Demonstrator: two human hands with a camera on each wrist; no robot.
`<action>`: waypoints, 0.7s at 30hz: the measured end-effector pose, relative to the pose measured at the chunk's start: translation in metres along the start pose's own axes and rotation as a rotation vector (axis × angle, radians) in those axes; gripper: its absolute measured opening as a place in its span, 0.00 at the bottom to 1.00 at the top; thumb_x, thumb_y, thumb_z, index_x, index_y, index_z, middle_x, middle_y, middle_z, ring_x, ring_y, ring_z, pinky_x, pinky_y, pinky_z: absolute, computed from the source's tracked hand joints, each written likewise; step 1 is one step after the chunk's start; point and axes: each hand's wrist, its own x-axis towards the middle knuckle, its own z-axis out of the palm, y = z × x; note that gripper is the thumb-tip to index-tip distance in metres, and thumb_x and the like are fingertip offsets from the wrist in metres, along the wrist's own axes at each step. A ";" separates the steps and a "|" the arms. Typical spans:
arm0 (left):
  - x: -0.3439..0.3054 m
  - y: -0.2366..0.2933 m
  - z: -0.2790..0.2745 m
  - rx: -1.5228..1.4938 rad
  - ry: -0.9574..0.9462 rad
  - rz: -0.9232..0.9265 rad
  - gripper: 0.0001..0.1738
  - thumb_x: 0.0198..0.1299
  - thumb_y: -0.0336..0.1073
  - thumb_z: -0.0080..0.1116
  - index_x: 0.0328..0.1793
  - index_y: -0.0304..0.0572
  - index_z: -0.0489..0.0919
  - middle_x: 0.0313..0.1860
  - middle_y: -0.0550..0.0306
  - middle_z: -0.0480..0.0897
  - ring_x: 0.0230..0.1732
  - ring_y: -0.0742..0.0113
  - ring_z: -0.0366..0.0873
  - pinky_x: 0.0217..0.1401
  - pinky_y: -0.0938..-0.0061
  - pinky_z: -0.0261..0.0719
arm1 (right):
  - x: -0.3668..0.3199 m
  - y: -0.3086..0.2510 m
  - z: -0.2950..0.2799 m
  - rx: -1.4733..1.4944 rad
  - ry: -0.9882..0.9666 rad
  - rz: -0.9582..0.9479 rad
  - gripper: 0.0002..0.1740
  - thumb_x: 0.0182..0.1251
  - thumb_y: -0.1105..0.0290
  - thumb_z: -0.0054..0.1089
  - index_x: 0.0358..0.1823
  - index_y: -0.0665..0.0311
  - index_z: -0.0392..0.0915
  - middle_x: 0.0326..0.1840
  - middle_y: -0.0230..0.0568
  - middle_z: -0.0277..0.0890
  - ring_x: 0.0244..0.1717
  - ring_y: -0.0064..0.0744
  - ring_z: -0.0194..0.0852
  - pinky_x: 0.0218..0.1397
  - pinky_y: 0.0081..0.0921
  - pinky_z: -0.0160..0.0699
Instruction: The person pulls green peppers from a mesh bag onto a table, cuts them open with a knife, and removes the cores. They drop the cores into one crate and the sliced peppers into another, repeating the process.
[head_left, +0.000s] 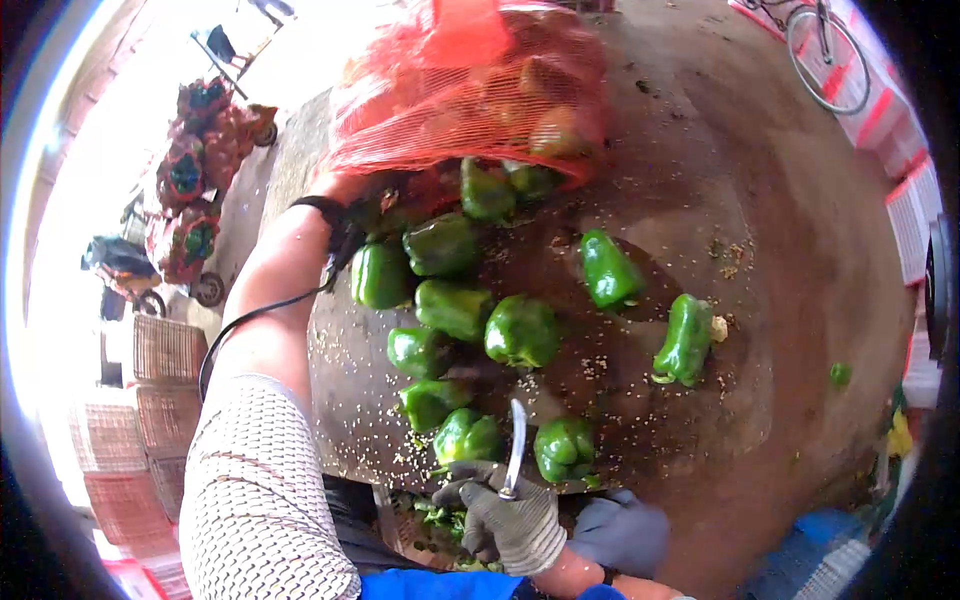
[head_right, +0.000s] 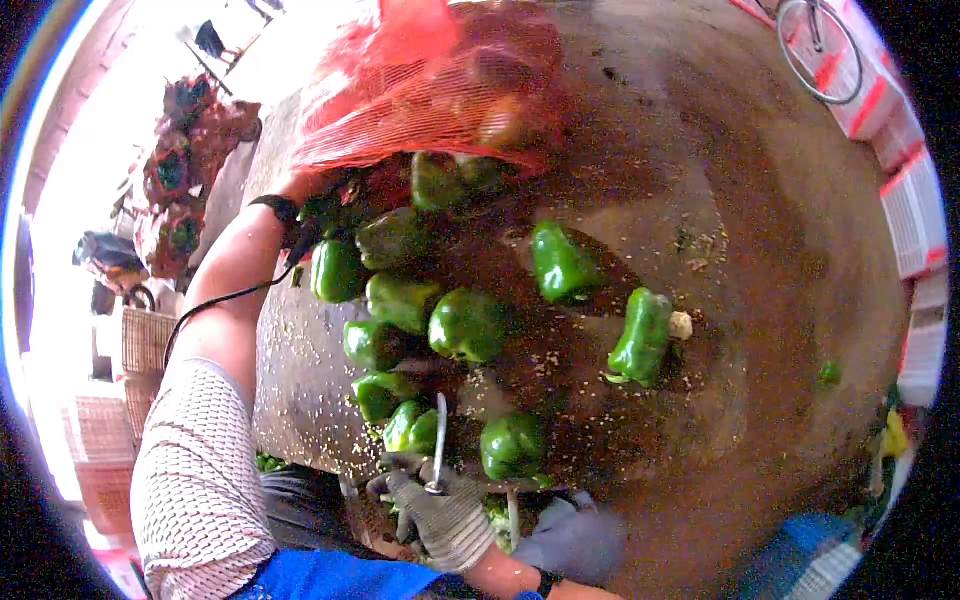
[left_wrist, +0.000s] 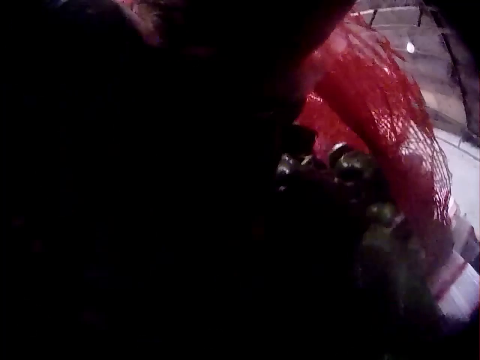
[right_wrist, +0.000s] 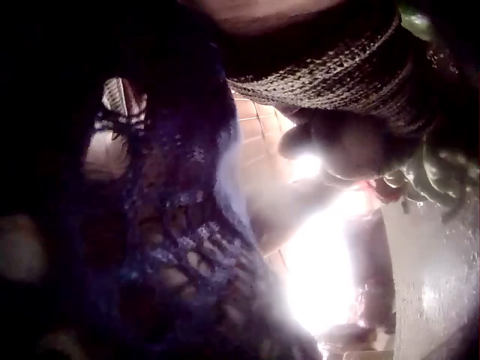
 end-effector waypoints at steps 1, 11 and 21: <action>0.003 0.002 -0.001 0.010 0.005 -0.014 0.26 0.64 0.49 0.62 0.65 0.48 0.77 0.61 0.57 0.80 0.60 0.62 0.76 0.64 0.68 0.72 | 0.000 0.005 -0.006 -0.021 -0.038 -0.027 0.18 0.74 0.64 0.53 0.59 0.68 0.75 0.37 0.36 0.85 0.15 0.14 0.69 0.13 0.16 0.65; 0.022 0.059 0.029 0.028 0.024 0.076 0.26 0.63 0.48 0.63 0.64 0.47 0.77 0.60 0.57 0.81 0.58 0.63 0.76 0.62 0.69 0.74 | -0.017 0.011 -0.027 0.211 -0.083 -0.032 0.20 0.72 0.71 0.54 0.61 0.77 0.71 0.40 0.45 0.85 0.17 0.18 0.72 0.20 0.15 0.71; 0.097 0.092 0.028 0.069 -0.024 0.056 0.25 0.63 0.48 0.64 0.64 0.46 0.78 0.59 0.56 0.81 0.56 0.65 0.77 0.60 0.70 0.75 | -0.002 0.004 -0.029 0.072 -0.069 -0.050 0.19 0.72 0.68 0.55 0.59 0.73 0.74 0.39 0.41 0.85 0.20 0.17 0.72 0.23 0.16 0.71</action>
